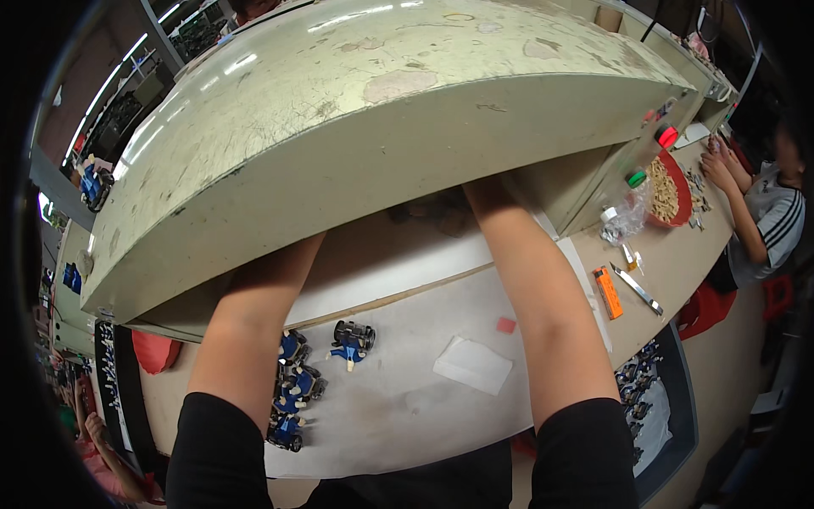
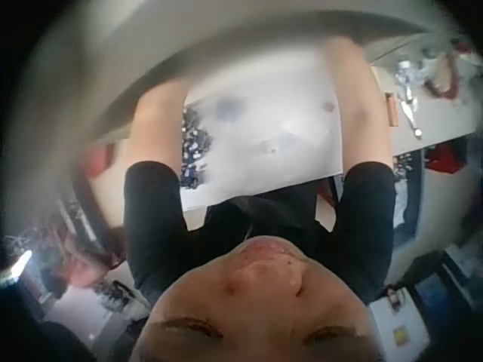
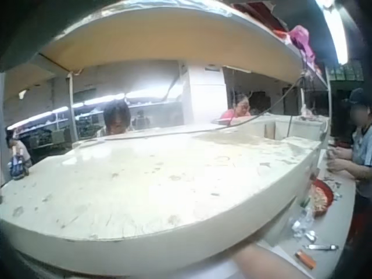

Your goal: The person assembles toy figurines by applying glue from a squeeze bottle to each figure, attaching a small piece by hand, wiping them with a wipe, and placing the completed figurines into a tray.

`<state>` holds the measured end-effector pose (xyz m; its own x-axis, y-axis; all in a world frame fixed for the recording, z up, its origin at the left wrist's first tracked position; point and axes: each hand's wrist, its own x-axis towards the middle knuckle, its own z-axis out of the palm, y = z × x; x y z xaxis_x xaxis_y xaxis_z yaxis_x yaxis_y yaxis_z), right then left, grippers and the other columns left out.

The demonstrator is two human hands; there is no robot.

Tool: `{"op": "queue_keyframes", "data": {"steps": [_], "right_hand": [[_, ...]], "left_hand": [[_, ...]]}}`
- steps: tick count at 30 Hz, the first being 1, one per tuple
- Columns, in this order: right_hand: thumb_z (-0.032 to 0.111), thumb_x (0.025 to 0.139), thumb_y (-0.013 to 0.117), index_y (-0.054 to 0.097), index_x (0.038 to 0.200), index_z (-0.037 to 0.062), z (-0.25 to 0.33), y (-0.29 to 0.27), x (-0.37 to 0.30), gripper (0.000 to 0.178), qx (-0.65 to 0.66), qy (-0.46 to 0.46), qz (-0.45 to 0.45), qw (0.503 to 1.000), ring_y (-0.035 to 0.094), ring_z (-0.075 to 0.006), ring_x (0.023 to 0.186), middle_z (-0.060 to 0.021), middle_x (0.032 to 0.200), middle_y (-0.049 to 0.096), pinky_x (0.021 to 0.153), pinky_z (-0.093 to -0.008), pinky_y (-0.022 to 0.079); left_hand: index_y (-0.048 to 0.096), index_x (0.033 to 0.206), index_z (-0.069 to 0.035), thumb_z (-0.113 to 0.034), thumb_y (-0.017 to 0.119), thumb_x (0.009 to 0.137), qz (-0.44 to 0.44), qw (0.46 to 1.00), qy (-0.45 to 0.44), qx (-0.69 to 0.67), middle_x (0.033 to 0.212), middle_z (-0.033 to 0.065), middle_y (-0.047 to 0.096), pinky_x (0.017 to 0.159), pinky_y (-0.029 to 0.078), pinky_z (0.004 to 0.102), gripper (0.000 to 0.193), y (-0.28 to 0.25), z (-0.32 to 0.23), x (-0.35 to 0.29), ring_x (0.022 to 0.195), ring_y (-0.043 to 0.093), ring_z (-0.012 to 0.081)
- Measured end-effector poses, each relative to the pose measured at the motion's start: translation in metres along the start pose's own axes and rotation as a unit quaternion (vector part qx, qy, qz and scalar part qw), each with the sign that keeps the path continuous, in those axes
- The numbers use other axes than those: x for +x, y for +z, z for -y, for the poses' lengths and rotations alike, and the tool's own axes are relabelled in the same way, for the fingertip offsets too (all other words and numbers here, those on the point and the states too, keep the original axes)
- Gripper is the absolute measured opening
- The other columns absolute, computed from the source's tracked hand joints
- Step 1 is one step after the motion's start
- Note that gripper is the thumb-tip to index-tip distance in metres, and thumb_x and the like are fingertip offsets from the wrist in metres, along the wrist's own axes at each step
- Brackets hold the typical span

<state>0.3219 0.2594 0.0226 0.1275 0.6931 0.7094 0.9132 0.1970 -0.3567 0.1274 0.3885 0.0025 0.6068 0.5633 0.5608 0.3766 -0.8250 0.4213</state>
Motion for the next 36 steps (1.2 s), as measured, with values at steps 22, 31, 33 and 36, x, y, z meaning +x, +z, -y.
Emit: {"op": "queue_keyframes", "data": {"steps": [22, 31, 33, 36], "right_hand": [[0.049, 0.077, 0.054, 0.045, 0.122, 0.0105, -0.002, 0.017, -0.077, 0.060, -0.181, 0.020, 0.084, 0.980, 0.026, -0.0402, 0.121, -0.0172, 0.130, 0.032, 0.092, -0.0612, 0.021], [0.054, 0.068, 0.061, 0.039, 0.129, 0.0210, 0.071, -0.004, -0.089, 0.072, -0.133, -0.125, 0.233, 0.955, 0.019, -0.0357, 0.128, -0.0141, 0.137, 0.027, 0.104, -0.0494, 0.014], [0.055, 0.070, 0.060, 0.038, 0.130, 0.0205, 0.054, -0.003, -0.076, 0.072, -0.088, -0.108, 0.243, 0.960, 0.020, -0.0354, 0.127, -0.0145, 0.137, 0.028, 0.104, -0.0455, 0.016], [0.051, 0.074, 0.057, 0.038, 0.129, 0.0136, 0.037, 0.000, -0.071, 0.069, -0.091, -0.150, 0.158, 0.972, 0.029, -0.0325, 0.123, -0.0142, 0.131, 0.035, 0.102, -0.0443, 0.021]], "left_hand": [[0.035, 0.128, -0.004, -0.037, 0.046, 0.087, 0.215, 0.964, -0.120, -0.097, 0.125, 0.0212, 0.040, 0.100, 0.026, 0.0389, 0.054, -0.054, -0.028, -0.070, 0.118, 0.036, 0.0329], [0.038, 0.128, -0.010, -0.047, 0.056, 0.077, 0.169, 0.982, 0.070, 0.046, 0.122, 0.0187, 0.044, 0.097, 0.028, 0.0450, 0.066, -0.059, -0.036, -0.125, 0.115, 0.039, 0.0317], [0.035, 0.131, -0.011, -0.050, 0.055, 0.076, 0.179, 0.972, 0.058, 0.142, 0.130, 0.0180, 0.035, 0.101, 0.022, 0.0440, 0.070, -0.054, -0.050, -0.125, 0.122, 0.030, 0.0328], [0.035, 0.131, -0.011, -0.049, 0.051, 0.079, 0.194, 0.972, 0.010, 0.130, 0.134, 0.0217, 0.029, 0.102, 0.019, 0.0431, 0.067, -0.061, -0.063, -0.121, 0.126, 0.024, 0.0358]]}}
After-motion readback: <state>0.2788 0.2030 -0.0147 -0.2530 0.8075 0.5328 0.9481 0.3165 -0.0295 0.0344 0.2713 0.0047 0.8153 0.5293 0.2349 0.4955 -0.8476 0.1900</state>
